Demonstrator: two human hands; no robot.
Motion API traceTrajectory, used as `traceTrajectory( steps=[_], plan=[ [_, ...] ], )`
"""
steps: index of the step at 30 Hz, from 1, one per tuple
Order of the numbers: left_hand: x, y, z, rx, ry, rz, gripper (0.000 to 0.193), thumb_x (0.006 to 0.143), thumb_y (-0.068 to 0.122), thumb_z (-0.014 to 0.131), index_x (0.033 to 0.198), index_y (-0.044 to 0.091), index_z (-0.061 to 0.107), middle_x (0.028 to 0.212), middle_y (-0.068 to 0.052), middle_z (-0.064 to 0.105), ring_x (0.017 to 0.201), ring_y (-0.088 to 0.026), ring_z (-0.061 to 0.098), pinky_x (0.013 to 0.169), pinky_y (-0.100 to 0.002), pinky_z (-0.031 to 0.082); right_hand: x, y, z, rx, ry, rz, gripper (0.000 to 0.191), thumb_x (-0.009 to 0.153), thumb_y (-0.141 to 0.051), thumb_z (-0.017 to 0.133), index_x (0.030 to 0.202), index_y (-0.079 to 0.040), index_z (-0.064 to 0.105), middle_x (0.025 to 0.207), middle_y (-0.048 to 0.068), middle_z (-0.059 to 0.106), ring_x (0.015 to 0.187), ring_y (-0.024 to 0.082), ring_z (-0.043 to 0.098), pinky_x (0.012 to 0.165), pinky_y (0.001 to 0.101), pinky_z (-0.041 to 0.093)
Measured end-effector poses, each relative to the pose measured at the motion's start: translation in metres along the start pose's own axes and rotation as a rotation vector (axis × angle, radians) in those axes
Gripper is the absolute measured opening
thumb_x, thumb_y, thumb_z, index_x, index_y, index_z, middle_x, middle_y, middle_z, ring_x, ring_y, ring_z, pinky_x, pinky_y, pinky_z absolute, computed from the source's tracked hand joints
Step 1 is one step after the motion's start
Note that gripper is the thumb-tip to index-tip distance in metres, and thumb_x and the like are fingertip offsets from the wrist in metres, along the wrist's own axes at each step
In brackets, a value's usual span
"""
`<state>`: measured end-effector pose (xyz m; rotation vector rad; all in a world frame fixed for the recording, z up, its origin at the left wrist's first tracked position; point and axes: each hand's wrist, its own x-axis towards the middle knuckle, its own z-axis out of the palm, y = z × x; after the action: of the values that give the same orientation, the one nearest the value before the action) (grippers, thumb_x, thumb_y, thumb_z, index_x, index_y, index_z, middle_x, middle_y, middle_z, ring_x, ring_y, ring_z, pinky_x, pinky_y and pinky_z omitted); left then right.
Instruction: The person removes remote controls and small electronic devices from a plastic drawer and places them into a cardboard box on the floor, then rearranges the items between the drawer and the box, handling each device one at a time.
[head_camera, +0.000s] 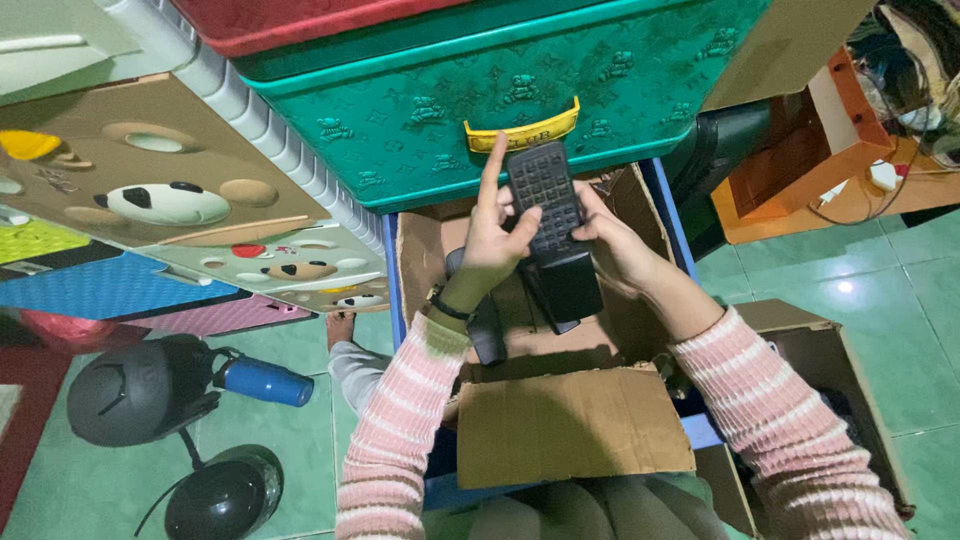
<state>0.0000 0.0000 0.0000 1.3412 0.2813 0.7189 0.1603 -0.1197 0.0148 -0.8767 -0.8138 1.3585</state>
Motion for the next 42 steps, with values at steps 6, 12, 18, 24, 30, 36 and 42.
traceTrajectory(
  steps=[6, 12, 18, 24, 30, 36, 42],
  plan=[
    [0.001, -0.006, -0.013, -0.089, -0.128, 0.17, 0.096, 0.096, -0.009, 0.059, 0.171, 0.014, 0.004, 0.142, -0.015, 0.063, 0.125, -0.019, 0.065, 0.11, -0.035, 0.052, -0.002, 0.007, 0.001, -0.047, 0.052, -0.029, 0.064, 0.086, -0.004, 0.048, 0.149, -0.003, 0.039, 0.136, 0.011, 0.055, 0.127, 0.019, 0.056, 0.11, 0.0367, 0.044],
    [0.004, 0.003, -0.01, 0.074, -0.143, 0.18, 0.107, 0.086, -0.009, 0.059, 0.17, 0.017, -0.001, 0.141, -0.014, 0.063, 0.123, -0.018, 0.065, 0.11, -0.034, 0.052, 0.002, 0.013, -0.004, -0.077, 0.032, -0.08, 0.068, 0.085, -0.003, 0.049, 0.152, -0.003, 0.035, 0.137, 0.009, 0.055, 0.126, 0.017, 0.055, 0.109, 0.035, 0.044],
    [0.003, 0.006, -0.012, 0.08, -0.172, 0.166, 0.11, 0.086, -0.005, 0.063, 0.172, 0.017, -0.002, 0.138, -0.014, 0.065, 0.121, -0.017, 0.067, 0.11, -0.033, 0.053, -0.002, 0.011, -0.008, -0.101, 0.011, -0.023, 0.072, 0.087, 0.0, 0.05, 0.156, -0.005, 0.035, 0.139, 0.007, 0.053, 0.126, 0.015, 0.054, 0.108, 0.0332, 0.043],
    [0.005, 0.004, -0.008, 0.171, -0.126, 0.112, 0.11, 0.089, -0.001, 0.075, 0.17, 0.016, 0.002, 0.132, -0.014, 0.069, 0.116, -0.017, 0.069, 0.106, -0.033, 0.055, -0.004, 0.006, -0.001, -0.023, 0.009, -0.025, 0.07, 0.089, -0.003, 0.052, 0.156, -0.007, 0.03, 0.143, 0.009, 0.053, 0.132, 0.017, 0.054, 0.112, 0.0347, 0.044],
    [0.006, -0.005, -0.015, 0.044, -0.174, 0.181, 0.105, 0.093, -0.004, 0.073, 0.169, 0.016, 0.003, 0.137, -0.014, 0.066, 0.119, -0.016, 0.067, 0.107, -0.032, 0.053, 0.0, 0.008, 0.0, -0.091, 0.006, 0.012, 0.065, 0.096, -0.003, 0.052, 0.157, -0.009, 0.03, 0.141, 0.007, 0.052, 0.13, 0.016, 0.051, 0.111, 0.0348, 0.043],
    [0.002, -0.025, 0.001, 0.106, 0.0, 0.205, 0.092, 0.099, -0.003, 0.069, 0.171, 0.013, 0.015, 0.138, -0.016, 0.067, 0.12, -0.019, 0.068, 0.107, -0.033, 0.054, 0.001, 0.003, -0.001, -0.212, 0.105, 0.012, 0.059, 0.098, -0.013, 0.06, 0.151, -0.009, 0.036, 0.133, 0.006, 0.055, 0.122, 0.013, 0.055, 0.104, 0.0335, 0.047],
    [-0.008, -0.038, 0.013, -0.101, -0.157, 0.169, 0.098, 0.091, -0.005, 0.074, 0.164, 0.013, 0.011, 0.152, -0.016, 0.048, 0.137, -0.025, 0.054, 0.115, -0.04, 0.046, -0.032, -0.028, -0.017, -0.907, -0.014, -0.015, 0.047, 0.102, -0.022, 0.062, 0.141, -0.003, 0.046, 0.125, 0.008, 0.063, 0.119, 0.016, 0.057, 0.103, 0.0339, 0.048]
  ],
)
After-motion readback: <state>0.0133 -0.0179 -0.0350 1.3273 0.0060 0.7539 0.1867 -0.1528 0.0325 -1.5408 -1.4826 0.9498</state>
